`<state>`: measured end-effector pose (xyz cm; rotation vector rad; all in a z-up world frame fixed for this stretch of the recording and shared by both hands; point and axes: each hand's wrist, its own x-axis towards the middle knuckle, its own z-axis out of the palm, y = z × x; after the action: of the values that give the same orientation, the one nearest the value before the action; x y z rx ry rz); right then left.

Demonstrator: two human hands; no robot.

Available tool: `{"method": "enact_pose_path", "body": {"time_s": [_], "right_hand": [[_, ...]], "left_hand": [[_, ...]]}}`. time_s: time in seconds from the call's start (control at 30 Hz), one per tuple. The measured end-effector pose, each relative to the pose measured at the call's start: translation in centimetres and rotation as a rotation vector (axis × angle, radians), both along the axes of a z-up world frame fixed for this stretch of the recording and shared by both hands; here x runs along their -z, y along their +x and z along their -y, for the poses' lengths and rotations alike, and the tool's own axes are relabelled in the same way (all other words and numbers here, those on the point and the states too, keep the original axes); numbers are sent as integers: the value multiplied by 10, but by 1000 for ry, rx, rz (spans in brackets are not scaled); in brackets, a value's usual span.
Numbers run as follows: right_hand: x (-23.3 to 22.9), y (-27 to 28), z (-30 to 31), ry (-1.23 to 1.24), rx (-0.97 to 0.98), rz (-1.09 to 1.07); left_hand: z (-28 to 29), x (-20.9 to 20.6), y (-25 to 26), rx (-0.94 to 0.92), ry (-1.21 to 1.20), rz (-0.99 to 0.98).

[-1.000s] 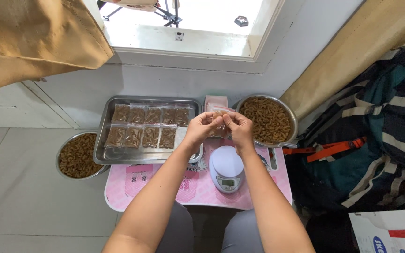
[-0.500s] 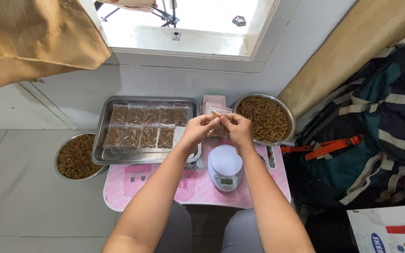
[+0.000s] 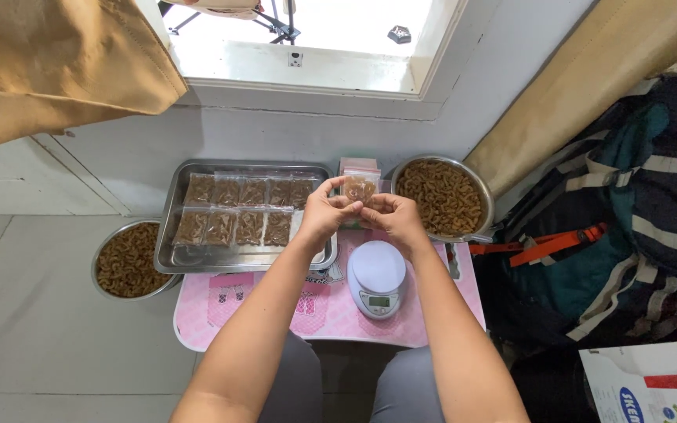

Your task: Scooping dry food into small plastic bags, weighing each bag on a digital scale, and arranging them on a metal tray.

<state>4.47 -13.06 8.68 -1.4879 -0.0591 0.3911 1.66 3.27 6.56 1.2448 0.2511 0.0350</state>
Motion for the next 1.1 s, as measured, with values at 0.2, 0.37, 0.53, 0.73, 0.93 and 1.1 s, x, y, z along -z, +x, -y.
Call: {"method": "enact_pose_path", "body": {"time_s": [0.2,0.37,0.53,0.73,0.93,1.1], "right_hand": [[-9,-2,-4,32,52,44],[-13,-7,-4,33,49,44],[0,1,0,32,74,73],[7,4,-5,-14,89,123],[-13,-12,-18,47,94,58],[8,-1,-28,91,142,52]], "left_hand": [[-1,-5,-6,58,-21,46],[-5,2,-1,38,9,49],[5,-26,-17,30,1,33],[11,-18,-9,3,26,-30],[4,-5,-4,-62,93,-54],[-4,-7,-8,-72,52,-69]]}}
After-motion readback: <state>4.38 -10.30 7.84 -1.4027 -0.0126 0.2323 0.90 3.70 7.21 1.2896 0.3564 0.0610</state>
